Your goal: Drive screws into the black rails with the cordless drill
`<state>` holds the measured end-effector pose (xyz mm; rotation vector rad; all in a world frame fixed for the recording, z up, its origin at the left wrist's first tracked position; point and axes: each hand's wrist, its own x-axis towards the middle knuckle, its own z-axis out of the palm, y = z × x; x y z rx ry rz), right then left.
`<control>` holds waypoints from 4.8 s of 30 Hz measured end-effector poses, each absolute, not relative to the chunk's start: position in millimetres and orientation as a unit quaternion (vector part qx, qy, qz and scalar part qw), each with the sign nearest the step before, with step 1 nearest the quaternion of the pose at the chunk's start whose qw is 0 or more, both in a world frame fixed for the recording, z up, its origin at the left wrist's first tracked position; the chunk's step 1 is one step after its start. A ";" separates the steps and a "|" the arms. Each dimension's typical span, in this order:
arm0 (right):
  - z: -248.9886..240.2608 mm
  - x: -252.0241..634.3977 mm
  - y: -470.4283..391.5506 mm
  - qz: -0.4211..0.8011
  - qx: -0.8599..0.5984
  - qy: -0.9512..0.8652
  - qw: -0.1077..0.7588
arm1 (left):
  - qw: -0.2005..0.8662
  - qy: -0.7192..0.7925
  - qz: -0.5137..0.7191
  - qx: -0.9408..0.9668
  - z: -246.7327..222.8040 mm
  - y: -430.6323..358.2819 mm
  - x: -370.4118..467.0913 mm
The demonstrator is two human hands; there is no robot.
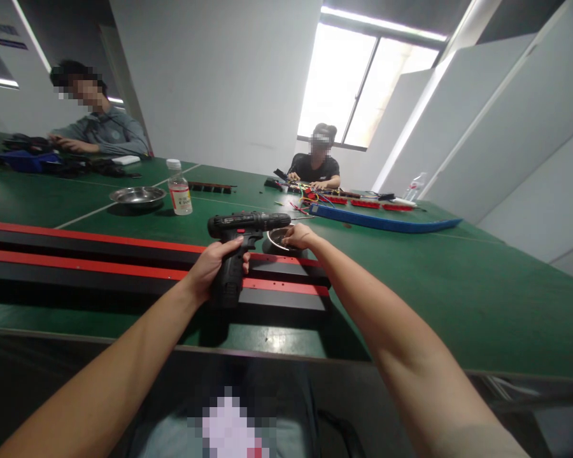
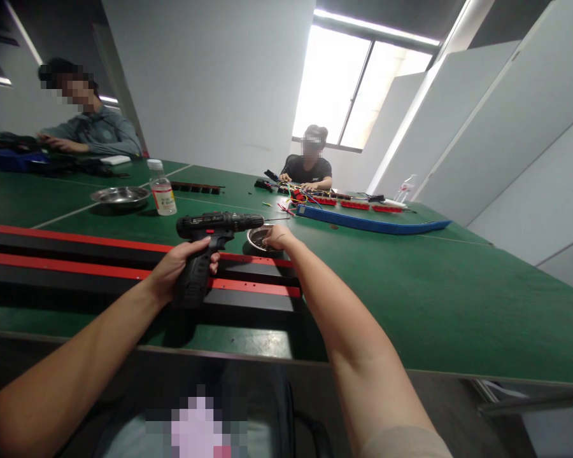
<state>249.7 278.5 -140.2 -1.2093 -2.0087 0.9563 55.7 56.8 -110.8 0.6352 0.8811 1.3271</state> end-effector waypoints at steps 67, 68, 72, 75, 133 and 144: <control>-161.7 353.0 197.1 0.682 -0.281 -0.513 0.440 | 0.606 0.478 0.499 0.394 -120.7 52.4 54.8; -161.4 353.0 197.2 0.684 -0.281 -0.510 0.439 | 0.608 0.477 0.499 0.393 -120.7 52.3 55.0; -160.4 353.0 196.2 0.682 -0.274 -0.514 0.442 | 0.615 0.467 0.508 0.382 -120.2 51.7 55.8; -159.9 353.4 194.8 0.677 -0.267 -0.529 0.436 | 0.614 0.470 0.507 0.381 -118.7 51.3 56.7; -175.6 352.2 211.7 0.593 -0.357 -0.526 0.493 | 0.461 0.584 0.369 0.556 -83.2 68.2 45.3; -176.9 345.0 204.5 0.571 -0.395 -0.563 0.448 | 0.347 0.638 0.234 0.646 -12.2 100.1 63.1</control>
